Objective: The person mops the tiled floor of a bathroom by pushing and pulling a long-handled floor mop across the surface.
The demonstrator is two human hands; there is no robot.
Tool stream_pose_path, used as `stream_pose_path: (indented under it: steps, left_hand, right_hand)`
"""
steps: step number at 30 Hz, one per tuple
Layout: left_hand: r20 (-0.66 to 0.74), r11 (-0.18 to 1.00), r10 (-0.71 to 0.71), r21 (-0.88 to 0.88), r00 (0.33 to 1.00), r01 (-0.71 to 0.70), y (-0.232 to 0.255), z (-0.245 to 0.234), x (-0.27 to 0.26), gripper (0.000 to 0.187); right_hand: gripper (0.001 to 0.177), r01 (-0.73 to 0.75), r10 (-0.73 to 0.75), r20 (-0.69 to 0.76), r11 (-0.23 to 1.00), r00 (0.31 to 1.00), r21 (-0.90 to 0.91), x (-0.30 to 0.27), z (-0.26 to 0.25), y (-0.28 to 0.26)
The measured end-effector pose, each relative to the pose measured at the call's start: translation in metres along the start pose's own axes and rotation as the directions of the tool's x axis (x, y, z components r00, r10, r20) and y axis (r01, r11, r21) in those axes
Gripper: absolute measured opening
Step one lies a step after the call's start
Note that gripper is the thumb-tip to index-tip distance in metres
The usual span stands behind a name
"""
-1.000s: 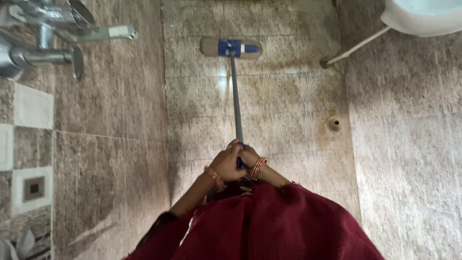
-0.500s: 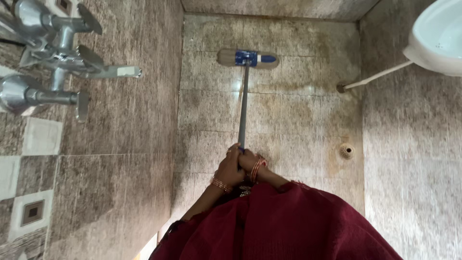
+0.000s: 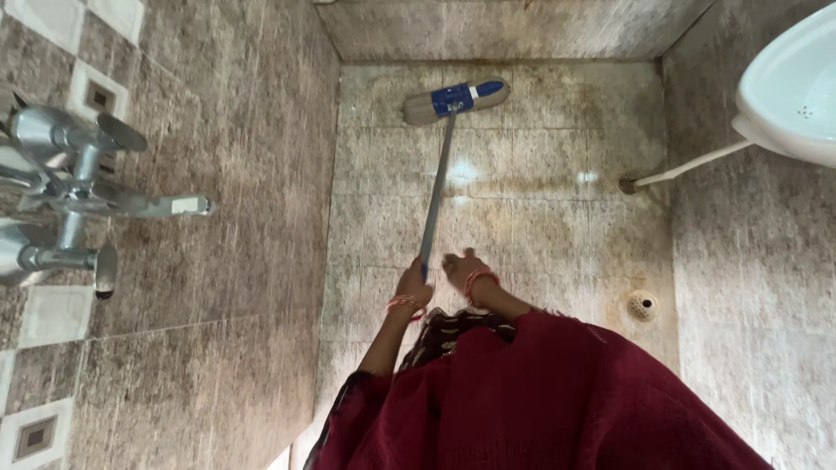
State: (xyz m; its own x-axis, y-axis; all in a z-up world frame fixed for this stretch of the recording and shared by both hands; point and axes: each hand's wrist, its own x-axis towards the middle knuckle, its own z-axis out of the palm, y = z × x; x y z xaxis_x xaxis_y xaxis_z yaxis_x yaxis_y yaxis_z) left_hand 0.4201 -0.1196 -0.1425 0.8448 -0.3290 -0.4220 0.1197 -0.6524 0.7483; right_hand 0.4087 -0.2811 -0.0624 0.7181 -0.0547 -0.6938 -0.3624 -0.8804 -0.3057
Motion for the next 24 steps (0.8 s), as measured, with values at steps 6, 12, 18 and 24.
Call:
stream_pose_path:
  steps: [6,12,18,24]
  left_hand:
    - [0.109,0.986,0.022,0.163,0.994,-0.039,-0.021,-0.032,-0.057,0.076]
    - [0.143,0.969,-0.156,0.214,0.977,0.123,0.034,-0.078,-0.149,0.076]
    - [-0.129,0.991,-0.072,0.104,0.989,0.086,0.046,-0.084,-0.179,0.067]
    - [-0.194,0.988,0.015,0.153,0.981,0.015,0.038,-0.066,-0.104,0.063]
  right_hand:
    - [0.07,0.51,-0.594,-0.022,0.708,0.804,-0.488,0.002,0.016,-0.041]
    - [0.038,0.732,-0.706,0.233,0.573,0.669,-0.367,-0.018,0.02,-0.072]
    - [0.035,0.801,-0.766,0.249,0.527,0.593,-0.285,-0.034,0.012,-0.084]
    - [0.02,0.68,-0.688,0.028,0.709,0.725,-0.184,0.019,0.005,-0.066]
